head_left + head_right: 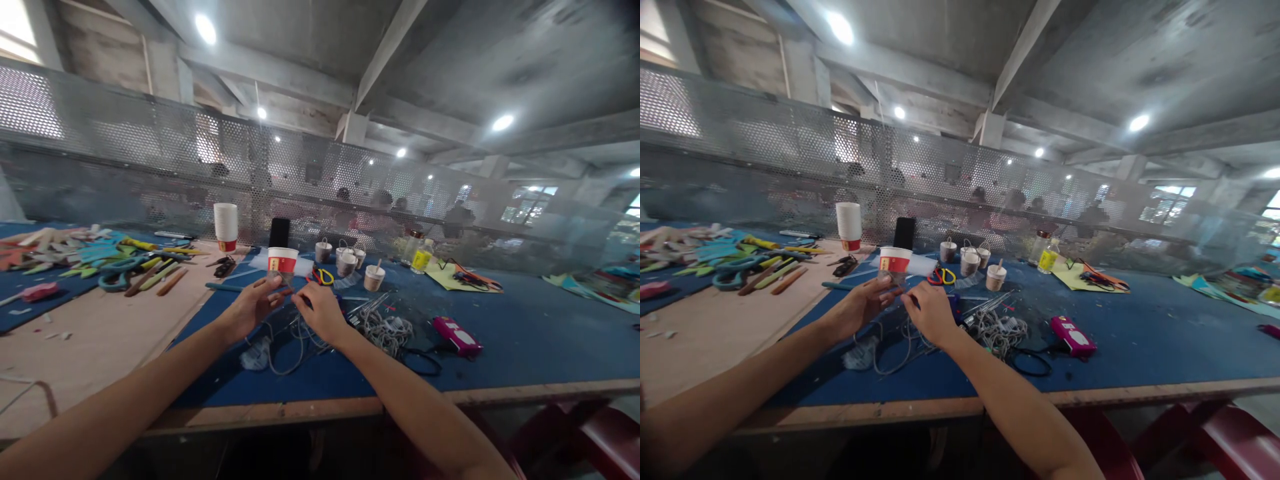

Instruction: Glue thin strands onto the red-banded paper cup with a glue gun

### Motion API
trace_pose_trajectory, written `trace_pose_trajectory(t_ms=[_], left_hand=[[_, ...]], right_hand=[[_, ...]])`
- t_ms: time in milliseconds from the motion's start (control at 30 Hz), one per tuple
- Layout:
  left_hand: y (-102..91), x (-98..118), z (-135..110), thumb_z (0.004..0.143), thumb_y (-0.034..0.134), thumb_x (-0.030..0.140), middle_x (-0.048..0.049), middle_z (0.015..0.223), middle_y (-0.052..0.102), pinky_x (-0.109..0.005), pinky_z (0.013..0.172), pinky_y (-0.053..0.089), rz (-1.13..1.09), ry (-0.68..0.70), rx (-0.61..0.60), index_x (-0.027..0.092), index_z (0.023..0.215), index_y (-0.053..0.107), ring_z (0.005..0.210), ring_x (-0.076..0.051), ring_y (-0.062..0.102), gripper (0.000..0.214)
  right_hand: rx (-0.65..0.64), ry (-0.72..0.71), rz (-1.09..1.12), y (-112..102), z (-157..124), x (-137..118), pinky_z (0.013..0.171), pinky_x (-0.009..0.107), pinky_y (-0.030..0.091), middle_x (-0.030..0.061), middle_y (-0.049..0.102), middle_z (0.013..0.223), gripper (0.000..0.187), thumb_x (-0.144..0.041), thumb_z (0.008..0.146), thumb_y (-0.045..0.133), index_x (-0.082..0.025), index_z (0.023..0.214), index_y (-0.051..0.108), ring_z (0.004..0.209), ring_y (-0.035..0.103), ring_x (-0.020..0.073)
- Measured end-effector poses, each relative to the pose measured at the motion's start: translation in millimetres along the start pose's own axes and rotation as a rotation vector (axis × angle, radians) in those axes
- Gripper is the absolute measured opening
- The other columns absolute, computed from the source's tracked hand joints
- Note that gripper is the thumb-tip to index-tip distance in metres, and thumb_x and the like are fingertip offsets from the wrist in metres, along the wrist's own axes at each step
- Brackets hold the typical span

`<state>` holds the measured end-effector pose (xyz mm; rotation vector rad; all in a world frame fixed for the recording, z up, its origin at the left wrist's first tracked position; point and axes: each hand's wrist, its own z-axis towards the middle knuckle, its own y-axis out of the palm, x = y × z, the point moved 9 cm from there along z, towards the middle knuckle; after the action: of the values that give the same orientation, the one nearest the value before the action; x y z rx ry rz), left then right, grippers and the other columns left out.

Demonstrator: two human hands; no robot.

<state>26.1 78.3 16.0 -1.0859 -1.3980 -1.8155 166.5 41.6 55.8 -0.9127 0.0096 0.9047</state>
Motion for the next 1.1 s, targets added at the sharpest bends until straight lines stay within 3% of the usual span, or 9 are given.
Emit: trace_pose_trajectory(t_ms=[200,367,467,600,800,967,1100], left_hand=[[4.6,-3,-5,0.089,0.075,0.015,-0.0089,0.098,0.079,-0.019,0.070,0.061,-0.116,-0.093,0.018,0.014,0.096,0.076,0.076,-0.014,0.074,0.008],[6.6,0,-9,0.088,0.076,0.013,-0.0051,0.088,0.075,-0.014,0.056,0.057,-0.124,-0.106,0.045,0.014,0.089,0.073,0.064,-0.010,0.069,0.003],[5.3,1,-10,0.086,0.078,0.013,-0.0027,0.082,0.073,-0.013,0.051,0.055,-0.113,-0.113,0.070,0.015,0.090,0.073,0.060,-0.008,0.066,0.007],[5.9,0,-11,0.084,0.080,0.013,-0.0031,0.089,0.074,-0.013,0.049,0.054,-0.080,-0.126,0.065,0.014,0.094,0.073,0.059,-0.007,0.065,0.012],[3.9,-4,-7,0.083,0.081,0.016,-0.0036,0.091,0.074,-0.012,0.049,0.055,-0.052,-0.121,0.047,0.014,0.095,0.073,0.059,-0.007,0.066,0.014],[3.1,-3,-6,0.085,0.080,0.015,-0.0061,0.099,0.076,-0.011,0.049,0.055,-0.049,-0.108,0.039,0.014,0.096,0.074,0.060,-0.006,0.065,0.012],[2.5,-1,-7,0.090,0.074,0.015,-0.0083,0.100,0.076,-0.012,0.048,0.055,-0.037,-0.106,0.054,0.012,0.100,0.075,0.059,-0.007,0.065,0.011]], right_hand=[[-0.091,-0.035,-0.125,6,-2,-6,0.083,0.028,0.045,0.0060,0.071,0.101,0.027,-0.037,0.107,0.055,-0.020,0.097,0.073,0.093,0.066,0.0175],[-0.102,0.233,-0.283,-15,3,27,0.085,0.028,0.047,0.0062,0.072,0.108,0.024,-0.039,0.106,0.055,-0.021,0.107,0.070,0.096,0.068,0.0182],[-0.218,0.430,-0.453,-27,-3,56,0.085,0.031,0.048,0.0097,0.073,0.113,0.023,-0.038,0.102,0.057,-0.019,0.109,0.069,0.101,0.070,0.0232],[-0.385,0.548,-0.573,-33,-16,81,0.086,0.036,0.051,0.0151,0.075,0.116,0.035,-0.048,0.098,0.060,-0.017,0.110,0.069,0.108,0.072,0.0305],[-0.446,0.591,-0.618,-32,-22,96,0.089,0.041,0.054,0.0209,0.076,0.116,0.051,-0.056,0.097,0.057,-0.013,0.121,0.068,0.113,0.072,0.0361],[-0.520,0.608,-0.578,-25,-24,109,0.083,0.039,0.055,0.0184,0.079,0.110,0.040,-0.050,0.095,0.056,-0.017,0.103,0.076,0.107,0.075,0.0361],[-0.483,0.609,-0.557,-28,-24,108,0.084,0.037,0.054,0.0163,0.079,0.109,0.038,-0.051,0.093,0.057,-0.018,0.098,0.076,0.107,0.075,0.0343]])
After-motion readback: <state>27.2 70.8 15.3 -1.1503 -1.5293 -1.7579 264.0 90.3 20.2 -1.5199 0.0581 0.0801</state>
